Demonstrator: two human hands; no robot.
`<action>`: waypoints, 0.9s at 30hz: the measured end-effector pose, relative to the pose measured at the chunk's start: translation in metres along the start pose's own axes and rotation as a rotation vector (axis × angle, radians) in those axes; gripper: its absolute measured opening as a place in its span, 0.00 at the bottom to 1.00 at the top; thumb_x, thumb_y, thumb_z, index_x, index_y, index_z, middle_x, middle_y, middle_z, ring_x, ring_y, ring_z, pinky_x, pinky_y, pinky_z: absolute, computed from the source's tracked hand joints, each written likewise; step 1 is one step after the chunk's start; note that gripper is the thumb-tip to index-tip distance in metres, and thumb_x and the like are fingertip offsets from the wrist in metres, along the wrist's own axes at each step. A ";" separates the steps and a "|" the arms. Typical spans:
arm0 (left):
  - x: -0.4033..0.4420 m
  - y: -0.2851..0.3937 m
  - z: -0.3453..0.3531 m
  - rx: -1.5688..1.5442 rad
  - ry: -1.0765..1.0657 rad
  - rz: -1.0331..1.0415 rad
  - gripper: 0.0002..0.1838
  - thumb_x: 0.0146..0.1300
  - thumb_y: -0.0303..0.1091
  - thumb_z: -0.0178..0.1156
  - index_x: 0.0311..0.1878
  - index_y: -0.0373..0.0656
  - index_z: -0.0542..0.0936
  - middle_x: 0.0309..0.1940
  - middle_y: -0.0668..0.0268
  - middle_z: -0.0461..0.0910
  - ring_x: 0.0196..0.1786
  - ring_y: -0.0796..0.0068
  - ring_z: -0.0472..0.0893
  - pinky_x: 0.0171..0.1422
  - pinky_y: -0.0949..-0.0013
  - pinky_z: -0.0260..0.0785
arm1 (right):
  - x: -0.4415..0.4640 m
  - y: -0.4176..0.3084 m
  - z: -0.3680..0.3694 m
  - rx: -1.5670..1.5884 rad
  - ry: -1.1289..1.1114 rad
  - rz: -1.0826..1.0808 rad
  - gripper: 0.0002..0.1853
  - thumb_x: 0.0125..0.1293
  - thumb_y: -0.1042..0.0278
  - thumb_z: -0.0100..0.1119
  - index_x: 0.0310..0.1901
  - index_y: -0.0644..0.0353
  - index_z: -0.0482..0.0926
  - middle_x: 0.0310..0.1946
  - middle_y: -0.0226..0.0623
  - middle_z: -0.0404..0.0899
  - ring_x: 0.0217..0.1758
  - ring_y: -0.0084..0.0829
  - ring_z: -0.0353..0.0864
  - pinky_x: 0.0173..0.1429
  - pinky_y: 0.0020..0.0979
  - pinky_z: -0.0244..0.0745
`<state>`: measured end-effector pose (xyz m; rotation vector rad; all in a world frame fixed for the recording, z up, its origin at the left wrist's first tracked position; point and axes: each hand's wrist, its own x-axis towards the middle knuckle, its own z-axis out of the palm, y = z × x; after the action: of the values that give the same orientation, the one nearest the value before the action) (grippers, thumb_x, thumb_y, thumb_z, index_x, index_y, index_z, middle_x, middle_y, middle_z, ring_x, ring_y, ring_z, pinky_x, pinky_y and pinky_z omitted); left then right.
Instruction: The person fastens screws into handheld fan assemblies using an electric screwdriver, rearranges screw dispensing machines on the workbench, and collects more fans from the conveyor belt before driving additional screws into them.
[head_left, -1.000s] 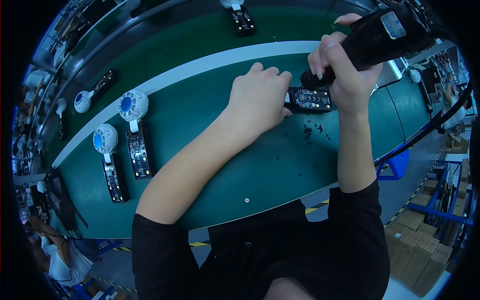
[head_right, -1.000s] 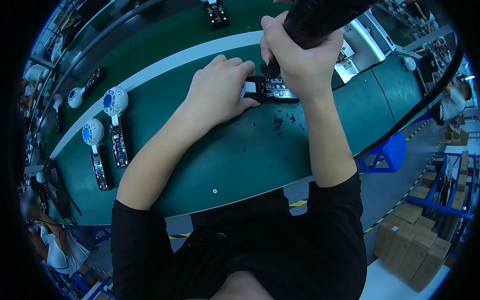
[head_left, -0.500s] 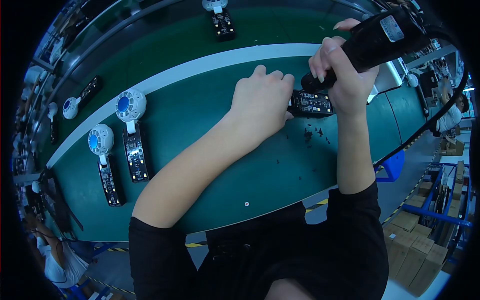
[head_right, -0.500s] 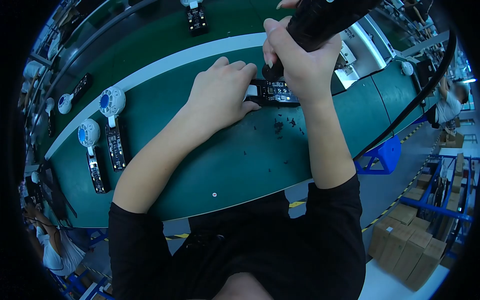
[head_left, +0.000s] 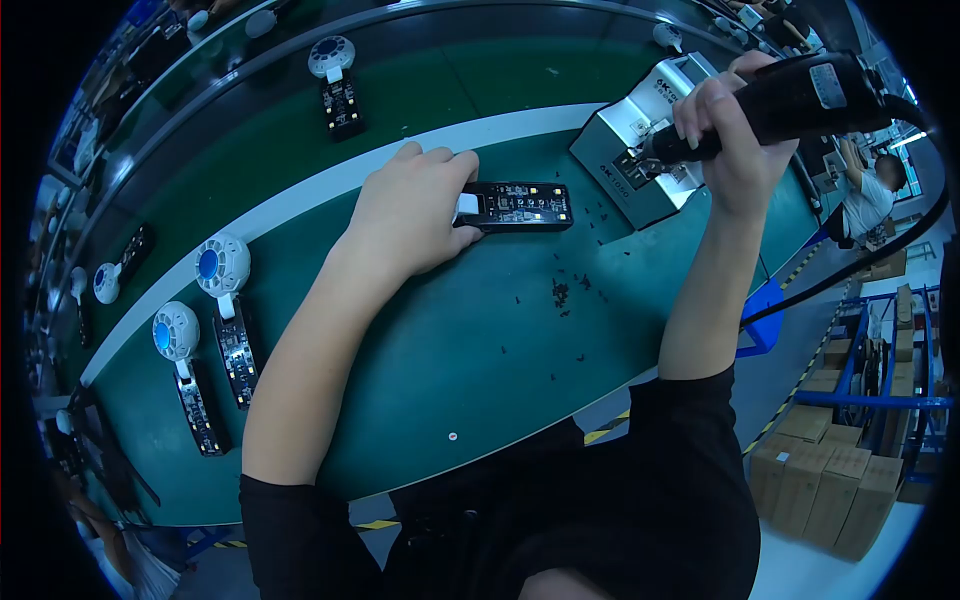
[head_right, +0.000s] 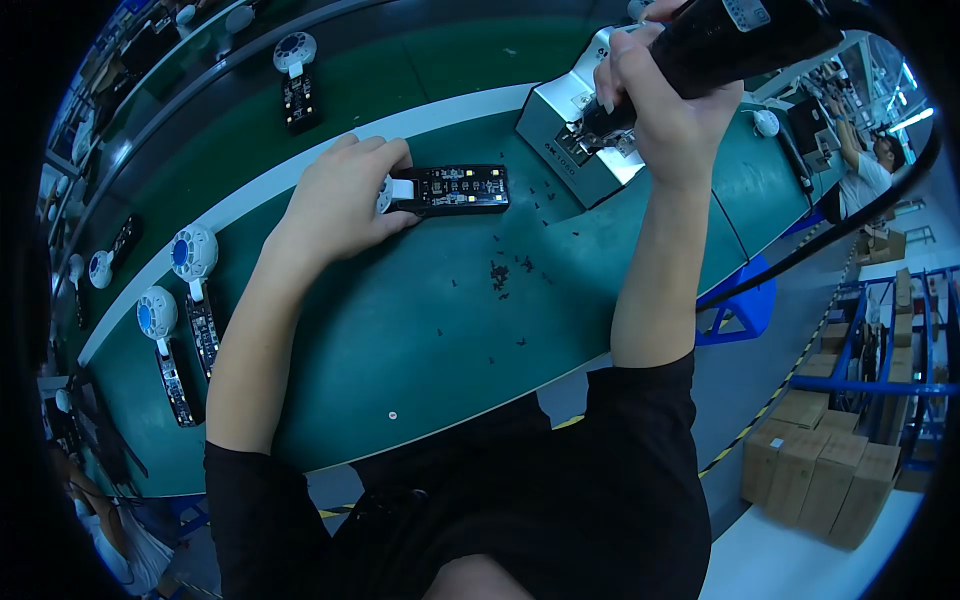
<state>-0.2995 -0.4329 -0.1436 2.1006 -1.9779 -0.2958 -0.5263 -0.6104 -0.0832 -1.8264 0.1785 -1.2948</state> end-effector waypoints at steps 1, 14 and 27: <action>0.000 0.000 0.001 0.000 0.001 0.003 0.24 0.50 0.39 0.79 0.47 0.47 0.78 0.44 0.63 0.84 0.51 0.56 0.79 0.57 0.56 0.74 | -0.001 0.003 -0.001 0.045 -0.034 -0.007 0.17 0.68 0.79 0.59 0.57 0.62 0.68 0.22 0.33 0.70 0.21 0.27 0.72 0.31 0.34 0.72; 0.002 -0.002 0.004 0.022 0.010 -0.002 0.24 0.51 0.40 0.78 0.47 0.47 0.78 0.43 0.63 0.84 0.50 0.56 0.79 0.56 0.56 0.74 | -0.021 -0.001 0.043 0.038 -0.020 0.072 0.21 0.69 0.76 0.55 0.61 0.67 0.65 0.21 0.33 0.68 0.21 0.26 0.71 0.31 0.34 0.71; 0.001 -0.001 0.001 -0.005 0.022 0.013 0.24 0.50 0.38 0.79 0.47 0.46 0.78 0.43 0.62 0.84 0.49 0.56 0.78 0.56 0.55 0.73 | -0.003 -0.014 0.002 -0.052 -0.032 0.046 0.17 0.68 0.79 0.57 0.58 0.60 0.70 0.24 0.33 0.71 0.24 0.27 0.73 0.35 0.35 0.72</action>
<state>-0.2986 -0.4335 -0.1445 2.0778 -1.9759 -0.2733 -0.5310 -0.5986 -0.0753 -1.8749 0.2383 -1.2388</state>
